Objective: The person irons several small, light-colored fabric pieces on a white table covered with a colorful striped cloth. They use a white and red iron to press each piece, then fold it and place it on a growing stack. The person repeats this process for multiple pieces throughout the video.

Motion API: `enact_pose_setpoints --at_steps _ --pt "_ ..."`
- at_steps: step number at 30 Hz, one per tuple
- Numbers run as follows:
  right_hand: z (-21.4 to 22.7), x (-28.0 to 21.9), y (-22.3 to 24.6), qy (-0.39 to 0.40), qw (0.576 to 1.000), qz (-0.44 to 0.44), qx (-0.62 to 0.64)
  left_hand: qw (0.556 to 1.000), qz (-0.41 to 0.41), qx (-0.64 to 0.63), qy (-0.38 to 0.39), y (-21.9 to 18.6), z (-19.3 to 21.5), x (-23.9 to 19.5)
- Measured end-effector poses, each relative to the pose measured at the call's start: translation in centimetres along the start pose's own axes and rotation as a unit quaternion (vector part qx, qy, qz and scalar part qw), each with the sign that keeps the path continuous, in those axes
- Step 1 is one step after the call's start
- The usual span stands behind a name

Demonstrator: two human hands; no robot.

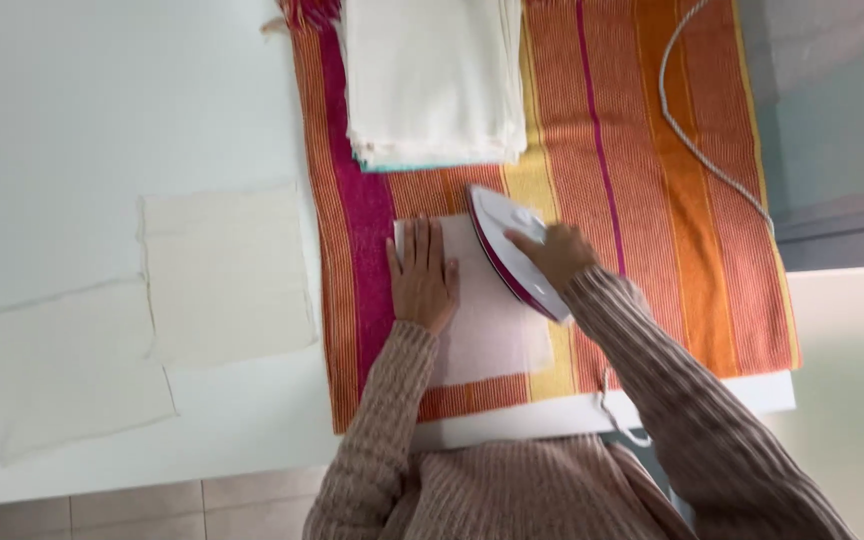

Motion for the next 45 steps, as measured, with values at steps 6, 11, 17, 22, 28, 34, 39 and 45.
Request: enact_pose_setpoints --at_steps 6,11,17,22,28,34,39,45 --pt "-15.9 7.5 -3.2 -0.51 0.842 -0.174 -0.033 0.999 0.011 0.018 0.031 -0.3 0.6 -0.4" --pt "-14.0 6.4 -3.6 -0.456 0.871 -0.18 -0.04 0.998 0.024 0.016 0.055 -0.3 1.3 0.3" --pt "-9.1 1.4 -3.7 -0.091 0.971 -0.219 0.031 0.999 0.017 -0.009 0.035 -0.2 0.4 -0.4" --pt "-11.5 -9.4 -6.0 -0.27 0.937 -0.213 -0.064 0.999 -0.033 -0.035 0.012 1.3 1.0 -0.5" --pt "-3.1 -11.3 -1.3 -0.015 0.949 -0.296 0.105 0.983 -0.11 -0.148 0.003 4.8 2.9 -3.8" --pt "-5.3 -15.8 -1.0 -0.022 0.945 -0.286 0.156 0.989 -0.135 -0.004 0.055 6.6 5.4 -8.6" --pt "-6.3 -14.3 0.2 0.046 0.92 -0.322 0.221 0.987 -0.112 0.052 0.103 6.6 6.8 -12.4" --pt "-5.5 -20.9 8.2 0.062 0.927 -0.305 0.21 0.993 -0.113 0.026 0.032 7.9 7.5 -15.1"
Point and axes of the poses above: each hand's wrist, its own x-axis towards the middle knuckle, its own z-axis out of the back of the hand, y = z × x, the point moved 2 cm from there along x, towards the middle knuckle, and after that the axes turned 8 degrees about -z, right-handed, at the moved point
